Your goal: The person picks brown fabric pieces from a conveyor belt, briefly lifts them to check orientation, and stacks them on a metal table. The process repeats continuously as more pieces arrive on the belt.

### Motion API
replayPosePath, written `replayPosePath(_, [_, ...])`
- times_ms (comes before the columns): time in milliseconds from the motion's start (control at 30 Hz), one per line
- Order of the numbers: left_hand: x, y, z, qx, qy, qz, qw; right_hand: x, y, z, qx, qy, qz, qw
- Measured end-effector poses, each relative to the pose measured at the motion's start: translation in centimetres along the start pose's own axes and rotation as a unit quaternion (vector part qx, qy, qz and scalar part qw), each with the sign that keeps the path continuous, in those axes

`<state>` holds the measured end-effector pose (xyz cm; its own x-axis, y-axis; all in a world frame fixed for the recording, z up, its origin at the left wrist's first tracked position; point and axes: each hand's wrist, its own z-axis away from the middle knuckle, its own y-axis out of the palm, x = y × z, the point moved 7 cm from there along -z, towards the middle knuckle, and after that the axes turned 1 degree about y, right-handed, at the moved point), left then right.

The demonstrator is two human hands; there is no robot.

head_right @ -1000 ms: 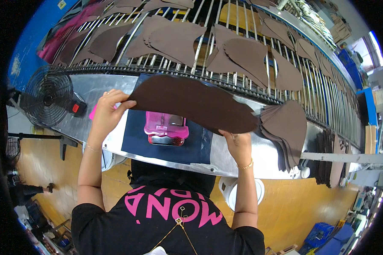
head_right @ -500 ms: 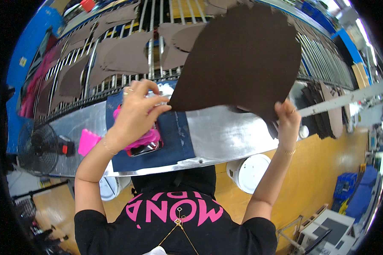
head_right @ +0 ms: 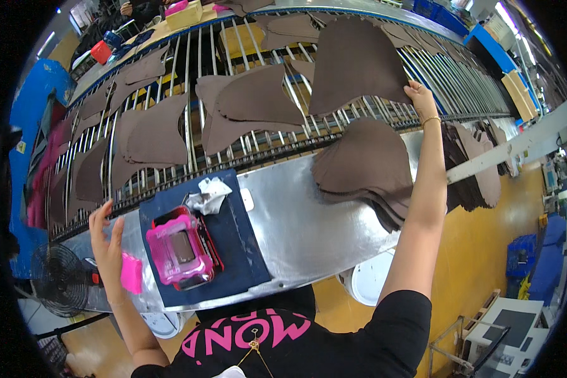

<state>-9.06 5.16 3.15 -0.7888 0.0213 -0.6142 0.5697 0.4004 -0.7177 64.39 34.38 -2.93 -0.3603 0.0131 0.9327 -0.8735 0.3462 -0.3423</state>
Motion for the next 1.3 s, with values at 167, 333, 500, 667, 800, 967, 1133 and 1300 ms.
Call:
replayPosePath(167, [4.4,-0.8,0.7,-0.023,-0.107,-0.034,0.993,-5.2,0.9,-5.3,0.018,-0.002,0.105,0.994])
replayPosePath(333, [4.9,0.3,-0.2,-0.021,-0.093,-0.061,0.994,-9.1,2.7,-8.4,0.046,0.018,0.249,0.967])
replayPosePath(500, [3.9,1.8,-1.2,-0.007,-0.091,-0.069,0.993,-12.4,4.4,-8.5,-0.002,0.064,0.412,0.909])
replayPosePath(667, [4.5,0.9,-0.4,-0.029,-0.107,-0.069,0.991,-8.6,8.2,-3.9,-0.086,0.062,0.491,0.865])
replayPosePath(800, [6.1,0.4,0.2,-0.029,-0.112,-0.049,0.992,-5.3,5.6,0.8,-0.089,-0.033,0.434,0.896])
replayPosePath(967, [7.2,0.1,1.6,-0.03,-0.106,-0.036,0.993,-3.7,3.8,15.4,-0.091,-0.028,0.548,0.831])
replayPosePath(1133, [8.1,0.6,2.0,-0.016,-0.1,0.043,0.994,-4.1,1.5,26.0,-0.166,0.084,0.54,0.821])
replayPosePath(1300, [7.8,-0.2,2.8,-0.027,-0.083,0.042,0.995,-4.0,-0.1,27.0,-0.152,0.193,0.51,0.824])
